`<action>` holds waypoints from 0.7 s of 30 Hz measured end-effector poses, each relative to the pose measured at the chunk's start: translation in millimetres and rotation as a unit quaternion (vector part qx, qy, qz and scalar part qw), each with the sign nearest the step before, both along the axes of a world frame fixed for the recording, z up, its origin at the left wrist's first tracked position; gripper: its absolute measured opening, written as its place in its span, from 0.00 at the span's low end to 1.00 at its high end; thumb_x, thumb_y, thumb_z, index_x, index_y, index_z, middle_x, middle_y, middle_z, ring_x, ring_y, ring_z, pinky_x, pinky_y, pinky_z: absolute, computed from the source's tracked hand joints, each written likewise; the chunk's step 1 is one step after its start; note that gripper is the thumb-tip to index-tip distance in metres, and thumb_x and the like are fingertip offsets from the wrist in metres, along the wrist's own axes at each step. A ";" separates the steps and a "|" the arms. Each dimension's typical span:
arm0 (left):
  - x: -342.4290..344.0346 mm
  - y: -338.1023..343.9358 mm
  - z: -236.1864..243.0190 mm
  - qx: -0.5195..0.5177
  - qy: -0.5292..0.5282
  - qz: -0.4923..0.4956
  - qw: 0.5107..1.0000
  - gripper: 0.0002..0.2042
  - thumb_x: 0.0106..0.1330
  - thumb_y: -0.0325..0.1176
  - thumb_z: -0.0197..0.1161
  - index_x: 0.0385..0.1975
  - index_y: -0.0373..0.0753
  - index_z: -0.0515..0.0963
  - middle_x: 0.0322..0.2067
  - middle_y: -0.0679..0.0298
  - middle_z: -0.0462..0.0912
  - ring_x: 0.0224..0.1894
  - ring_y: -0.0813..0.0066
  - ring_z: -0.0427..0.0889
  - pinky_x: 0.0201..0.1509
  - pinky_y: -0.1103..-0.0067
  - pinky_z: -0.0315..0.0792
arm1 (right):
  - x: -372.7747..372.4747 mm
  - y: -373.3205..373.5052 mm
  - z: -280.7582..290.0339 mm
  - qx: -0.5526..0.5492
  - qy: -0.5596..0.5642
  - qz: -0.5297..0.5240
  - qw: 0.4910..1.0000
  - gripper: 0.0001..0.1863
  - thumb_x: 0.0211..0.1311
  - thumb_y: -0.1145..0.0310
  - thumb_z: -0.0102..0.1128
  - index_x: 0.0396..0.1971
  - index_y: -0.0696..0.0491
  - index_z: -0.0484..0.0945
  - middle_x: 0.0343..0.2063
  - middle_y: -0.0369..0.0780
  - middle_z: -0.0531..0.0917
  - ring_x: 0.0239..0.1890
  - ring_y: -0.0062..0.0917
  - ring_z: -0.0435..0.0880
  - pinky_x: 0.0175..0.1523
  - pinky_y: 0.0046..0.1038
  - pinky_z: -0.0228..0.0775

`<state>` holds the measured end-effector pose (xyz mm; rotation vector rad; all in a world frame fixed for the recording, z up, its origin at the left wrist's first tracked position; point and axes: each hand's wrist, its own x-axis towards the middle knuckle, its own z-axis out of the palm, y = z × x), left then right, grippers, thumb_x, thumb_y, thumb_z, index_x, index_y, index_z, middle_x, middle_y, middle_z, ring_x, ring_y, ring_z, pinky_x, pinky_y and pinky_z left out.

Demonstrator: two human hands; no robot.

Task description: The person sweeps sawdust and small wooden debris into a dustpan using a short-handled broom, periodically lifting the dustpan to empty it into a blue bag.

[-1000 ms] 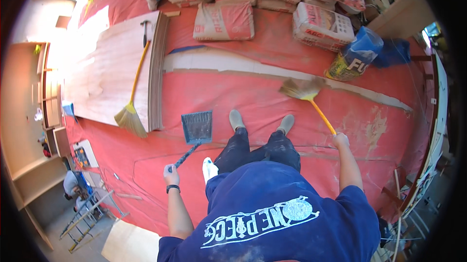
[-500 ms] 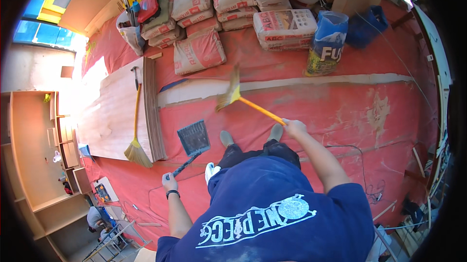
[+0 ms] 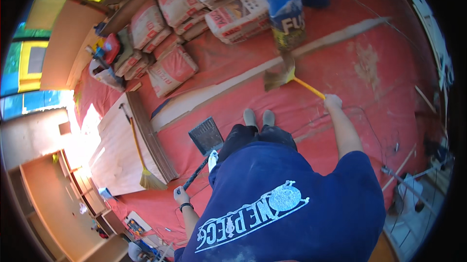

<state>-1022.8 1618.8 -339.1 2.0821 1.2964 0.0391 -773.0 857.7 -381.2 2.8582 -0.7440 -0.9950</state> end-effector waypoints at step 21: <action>221.4 -122.1 34.0 0.076 0.064 -0.279 0.955 0.08 0.59 0.34 0.56 0.29 0.34 0.76 0.26 0.58 0.78 0.30 0.69 0.76 0.38 0.75 0.70 | 18.2 31.5 -24.7 0.135 -0.001 0.017 0.991 0.14 0.57 0.58 0.51 0.42 0.40 0.79 0.36 0.39 0.82 0.41 0.34 0.81 0.44 0.37 0.72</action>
